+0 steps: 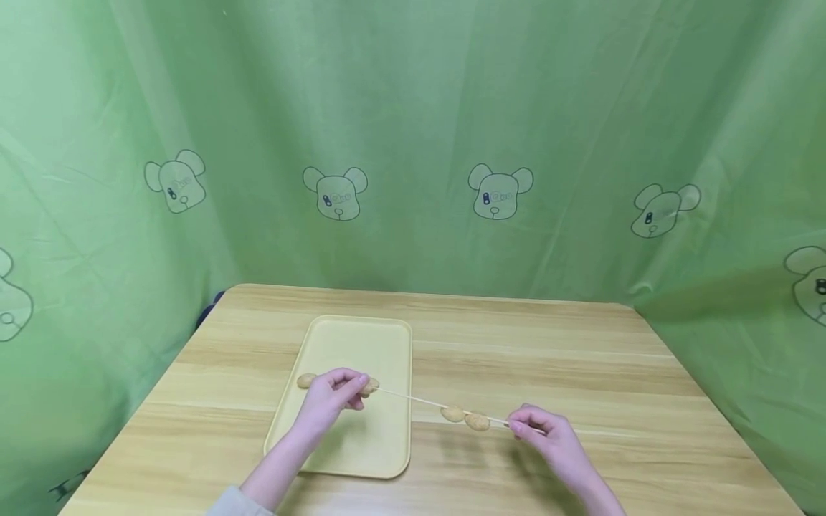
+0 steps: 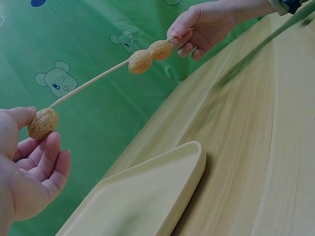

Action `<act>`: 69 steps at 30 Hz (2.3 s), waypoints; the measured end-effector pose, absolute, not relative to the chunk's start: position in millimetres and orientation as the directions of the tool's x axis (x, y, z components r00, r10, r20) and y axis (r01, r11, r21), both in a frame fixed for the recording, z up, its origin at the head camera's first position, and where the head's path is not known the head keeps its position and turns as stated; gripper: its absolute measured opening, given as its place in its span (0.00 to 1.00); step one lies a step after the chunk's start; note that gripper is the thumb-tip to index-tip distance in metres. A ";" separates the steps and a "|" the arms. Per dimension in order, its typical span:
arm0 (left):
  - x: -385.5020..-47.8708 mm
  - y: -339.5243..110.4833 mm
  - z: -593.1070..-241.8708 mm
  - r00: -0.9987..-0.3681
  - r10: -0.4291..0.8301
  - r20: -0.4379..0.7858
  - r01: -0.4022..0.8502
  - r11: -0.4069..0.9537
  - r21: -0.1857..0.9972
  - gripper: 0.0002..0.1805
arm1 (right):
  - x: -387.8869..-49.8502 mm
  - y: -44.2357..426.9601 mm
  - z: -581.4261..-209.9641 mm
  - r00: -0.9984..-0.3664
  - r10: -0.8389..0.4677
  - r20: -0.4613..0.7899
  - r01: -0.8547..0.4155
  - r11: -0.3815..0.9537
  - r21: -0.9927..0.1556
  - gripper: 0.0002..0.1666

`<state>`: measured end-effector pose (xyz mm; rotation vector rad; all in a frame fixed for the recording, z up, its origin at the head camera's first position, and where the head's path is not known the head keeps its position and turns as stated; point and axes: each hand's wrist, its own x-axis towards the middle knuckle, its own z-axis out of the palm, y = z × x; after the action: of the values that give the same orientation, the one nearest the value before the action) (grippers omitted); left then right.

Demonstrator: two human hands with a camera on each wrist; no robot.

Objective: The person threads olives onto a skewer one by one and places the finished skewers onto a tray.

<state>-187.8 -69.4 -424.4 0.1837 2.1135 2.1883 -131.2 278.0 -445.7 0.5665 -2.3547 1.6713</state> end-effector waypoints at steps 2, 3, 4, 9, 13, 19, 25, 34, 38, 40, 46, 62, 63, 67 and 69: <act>-188.1 -69.2 -424.2 -0.989 0.146 0.021 0.015 -0.039 0.999 0.14 | -131.4 277.9 -445.8 -0.912 -0.188 0.365 -0.406 0.292 -0.866 0.05; -188.3 -69.1 -424.2 -0.989 0.145 0.020 0.014 -0.041 0.999 0.14 | -131.5 277.9 -445.9 -0.913 -0.186 0.363 -0.404 0.292 -0.867 0.05; -188.6 -68.9 -424.3 -0.989 0.145 0.018 0.012 -0.045 0.999 0.14 | -131.6 277.9 -445.9 -0.914 -0.185 0.360 -0.401 0.293 -0.868 0.05; -188.7 -68.1 -423.8 -0.990 0.141 0.000 -0.010 -0.067 0.998 0.13 | -132.2 277.0 -445.8 -0.920 -0.180 0.349 -0.389 0.296 -0.872 0.05; -188.6 -66.6 -424.2 -0.991 0.136 -0.004 -0.015 -0.076 0.997 0.13 | -133.0 274.8 -445.9 -0.924 -0.173 0.342 -0.381 0.313 -0.870 0.04; -188.9 -63.4 -424.9 -0.991 0.132 0.006 -0.002 -0.058 0.998 0.14 | -135.1 270.7 -445.2 -0.923 -0.167 0.346 -0.382 0.323 -0.866 0.04; -190.5 -62.6 -427.0 -0.991 0.137 0.012 0.001 -0.078 0.997 0.15 | -137.0 268.1 -444.6 -0.914 -0.171 0.368 -0.404 0.306 -0.862 0.04; -189.7 -68.9 -431.0 -0.959 0.279 0.047 0.029 -0.067 0.997 0.21 | -135.9 269.4 -448.3 -0.944 -0.132 0.303 -0.330 0.313 -0.891 0.03; -186.6 -70.6 -431.7 -0.933 0.355 0.062 0.033 -0.087 0.996 0.25 | -133.7 272.0 -450.2 -0.955 -0.125 0.269 -0.296 0.319 -0.901 0.04; -185.8 -70.0 -431.5 -0.929 0.361 0.075 0.046 -0.088 0.995 0.25 | -133.6 273.3 -450.3 -0.955 -0.130 0.265 -0.293 0.319 -0.901 0.05; -185.1 -68.3 -430.9 -0.934 0.346 0.092 0.077 -0.056 0.995 0.21 | -134.8 276.5 -448.8 -0.946 -0.156 0.283 -0.319 0.308 -0.896 0.05; -183.0 -66.5 -429.0 -0.923 0.371 0.103 0.094 -0.041 0.995 0.21 | -136.0 272.5 -443.4 -0.918 -0.193 0.345 -0.388 0.269 -0.881 0.04; -182.3 -66.2 -428.6 -0.922 0.373 0.104 0.093 -0.047 0.995 0.21 | -136.0 272.1 -443.5 -0.917 -0.195 0.347 -0.390 0.267 -0.881 0.04; -181.4 -65.1 -428.3 -0.921 0.375 0.107 0.094 -0.054 0.994 0.21 | -136.4 271.3 -444.3 -0.915 -0.199 0.351 -0.395 0.265 -0.880 0.04; -181.8 -64.5 -428.8 -0.919 0.377 0.113 0.100 -0.053 0.994 0.21 | -136.9 271.0 -444.3 -0.914 -0.198 0.353 -0.397 0.265 -0.879 0.04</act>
<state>-181.8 -64.5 -428.8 0.5186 2.0153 2.0828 -136.9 271.0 -444.3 0.5607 -2.3568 1.7170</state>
